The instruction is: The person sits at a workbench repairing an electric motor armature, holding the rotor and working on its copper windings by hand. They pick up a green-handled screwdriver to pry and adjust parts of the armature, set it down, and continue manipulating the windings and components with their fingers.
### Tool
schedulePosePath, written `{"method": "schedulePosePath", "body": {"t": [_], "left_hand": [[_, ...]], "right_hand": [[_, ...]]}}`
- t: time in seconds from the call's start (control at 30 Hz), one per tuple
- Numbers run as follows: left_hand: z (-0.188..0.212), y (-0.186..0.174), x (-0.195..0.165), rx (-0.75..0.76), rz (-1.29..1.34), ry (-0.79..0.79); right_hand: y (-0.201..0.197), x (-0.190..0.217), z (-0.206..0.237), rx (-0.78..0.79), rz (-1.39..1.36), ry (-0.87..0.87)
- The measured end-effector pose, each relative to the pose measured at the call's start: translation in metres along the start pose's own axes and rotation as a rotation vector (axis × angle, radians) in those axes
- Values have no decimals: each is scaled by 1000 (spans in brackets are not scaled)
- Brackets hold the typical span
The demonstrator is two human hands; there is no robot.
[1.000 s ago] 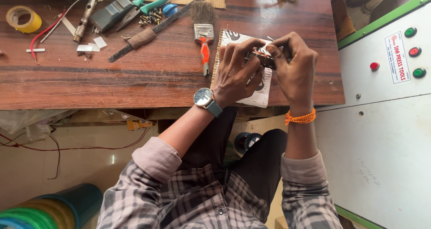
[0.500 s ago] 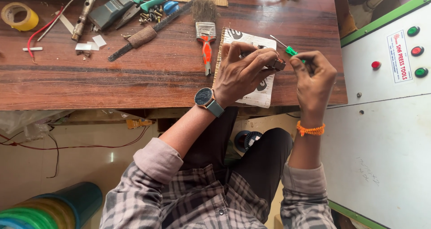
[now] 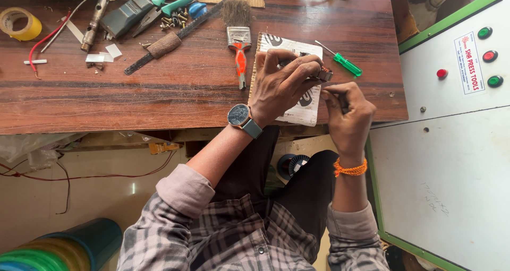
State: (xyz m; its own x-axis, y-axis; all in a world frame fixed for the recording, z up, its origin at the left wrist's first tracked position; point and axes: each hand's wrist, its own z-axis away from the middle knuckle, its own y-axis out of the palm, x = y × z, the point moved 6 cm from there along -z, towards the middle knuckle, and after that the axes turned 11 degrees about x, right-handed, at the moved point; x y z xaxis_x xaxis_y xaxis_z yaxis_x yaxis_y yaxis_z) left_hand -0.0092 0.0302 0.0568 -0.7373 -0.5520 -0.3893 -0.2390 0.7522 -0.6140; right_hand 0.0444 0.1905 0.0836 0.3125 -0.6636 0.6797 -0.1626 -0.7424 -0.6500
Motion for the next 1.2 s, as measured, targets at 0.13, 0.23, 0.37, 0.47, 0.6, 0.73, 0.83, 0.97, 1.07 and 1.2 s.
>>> {"method": "schedulePosePath", "body": {"t": [0.13,0.23,0.37,0.47,0.6,0.73,0.83,0.97,1.07,1.2], "left_hand": [[3,9,-2,24,-22,85],[8,17,-13,53,-102,223],[12,24,-17,118,-203,295],[12,19,-15,95,-124,309],[11,13,-19,80,-39,346],[7,9,-14,74,-6,267],[2,4,-10,3,69,216],[2,-6,-10,-24,14,138],[0,-15,-10,-84,30,111],[1,-21,-10,-67,72,84]], "right_hand": [[19,4,6,-9,72,-80],[30,5,16,-19,37,-50],[25,3,27,-10,-29,53],[13,7,29,0,-58,52],[4,13,28,24,-129,70],[-7,18,16,-14,-80,33],[-12,20,-2,-54,-38,-46],[-7,24,-26,-29,14,-91],[-1,29,-44,14,57,-105],[3,36,-55,92,45,-118]]}}
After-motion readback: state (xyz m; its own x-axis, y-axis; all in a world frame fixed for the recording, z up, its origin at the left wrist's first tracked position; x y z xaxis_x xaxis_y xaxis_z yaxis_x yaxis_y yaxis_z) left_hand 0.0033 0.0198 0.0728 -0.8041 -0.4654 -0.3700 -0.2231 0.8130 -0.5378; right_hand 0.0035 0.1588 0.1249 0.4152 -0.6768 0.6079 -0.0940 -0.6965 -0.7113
